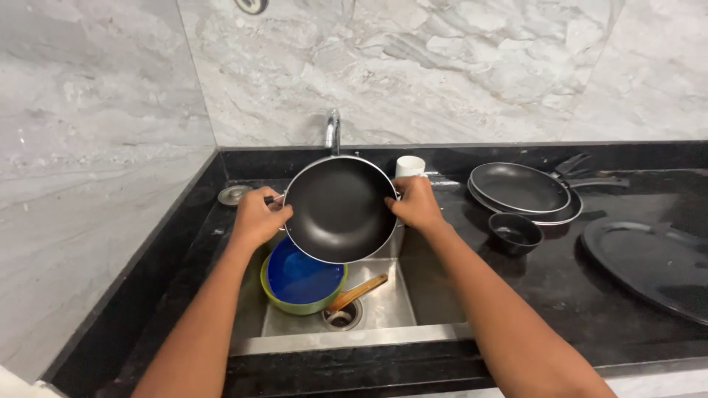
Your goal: Washing a cooking pot and several bowls in a kitchen sink using a sponge and running water.
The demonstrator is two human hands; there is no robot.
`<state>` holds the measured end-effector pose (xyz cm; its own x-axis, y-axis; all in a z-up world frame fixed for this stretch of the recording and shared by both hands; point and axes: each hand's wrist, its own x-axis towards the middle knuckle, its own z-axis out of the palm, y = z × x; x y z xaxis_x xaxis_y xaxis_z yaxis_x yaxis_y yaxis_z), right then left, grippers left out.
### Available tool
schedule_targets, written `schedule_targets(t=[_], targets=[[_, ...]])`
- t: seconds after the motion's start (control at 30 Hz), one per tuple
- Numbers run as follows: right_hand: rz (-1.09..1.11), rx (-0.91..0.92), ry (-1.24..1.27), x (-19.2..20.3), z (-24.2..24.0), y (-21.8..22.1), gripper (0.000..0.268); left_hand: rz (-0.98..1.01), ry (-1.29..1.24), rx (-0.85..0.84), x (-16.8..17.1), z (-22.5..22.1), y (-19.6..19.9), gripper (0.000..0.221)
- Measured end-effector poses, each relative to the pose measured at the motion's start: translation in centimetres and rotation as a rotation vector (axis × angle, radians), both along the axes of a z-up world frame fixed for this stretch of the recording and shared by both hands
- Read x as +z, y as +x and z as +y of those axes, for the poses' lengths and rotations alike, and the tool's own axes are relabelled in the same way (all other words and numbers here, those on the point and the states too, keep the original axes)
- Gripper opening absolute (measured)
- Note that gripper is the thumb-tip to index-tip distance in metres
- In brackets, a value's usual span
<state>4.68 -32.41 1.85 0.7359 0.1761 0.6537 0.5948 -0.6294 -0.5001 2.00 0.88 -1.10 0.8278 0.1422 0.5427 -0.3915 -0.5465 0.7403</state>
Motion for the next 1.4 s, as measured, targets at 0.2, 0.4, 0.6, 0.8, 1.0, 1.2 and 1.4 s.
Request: schedule_targets(t=[0.2, 0.4, 0.6, 0.8, 1.0, 1.2, 1.4], targets=[[0.078, -0.073, 0.032, 8.2, -3.8, -1.2, 0.026, -0.018, -0.204, -0.143, 5.2, -3.8, 0.1, 0.017], [-0.266, -0.172, -0.047, 13.5, -14.7, 1.7, 0.036, -0.065, -0.392, -0.249, 13.5, -14.6, -0.7, 0.020], [-0.195, -0.424, -0.041, 14.5, -26.1, -0.6, 0.033, 0.050, -0.396, -0.242, 16.1, -27.1, 1.5, 0.025], [-0.055, -0.638, -0.030, 12.5, -35.0, -0.6, 0.032, 0.115, -0.398, -0.345, 15.3, -36.6, 4.9, 0.030], [0.082, -0.774, -0.031, 10.1, -37.9, 1.3, 0.028, 0.230, -0.367, -0.374, 13.0, -41.3, 10.3, 0.037], [0.262, -0.760, -0.027, 7.7, -38.3, 5.3, 0.025, 0.346, -0.325, -0.333, 10.4, -42.5, 14.8, 0.039], [0.273, -0.704, -0.021, 4.3, -39.3, 9.1, 0.027, 0.427, -0.232, -0.244, 8.3, -42.1, 16.5, 0.035]])
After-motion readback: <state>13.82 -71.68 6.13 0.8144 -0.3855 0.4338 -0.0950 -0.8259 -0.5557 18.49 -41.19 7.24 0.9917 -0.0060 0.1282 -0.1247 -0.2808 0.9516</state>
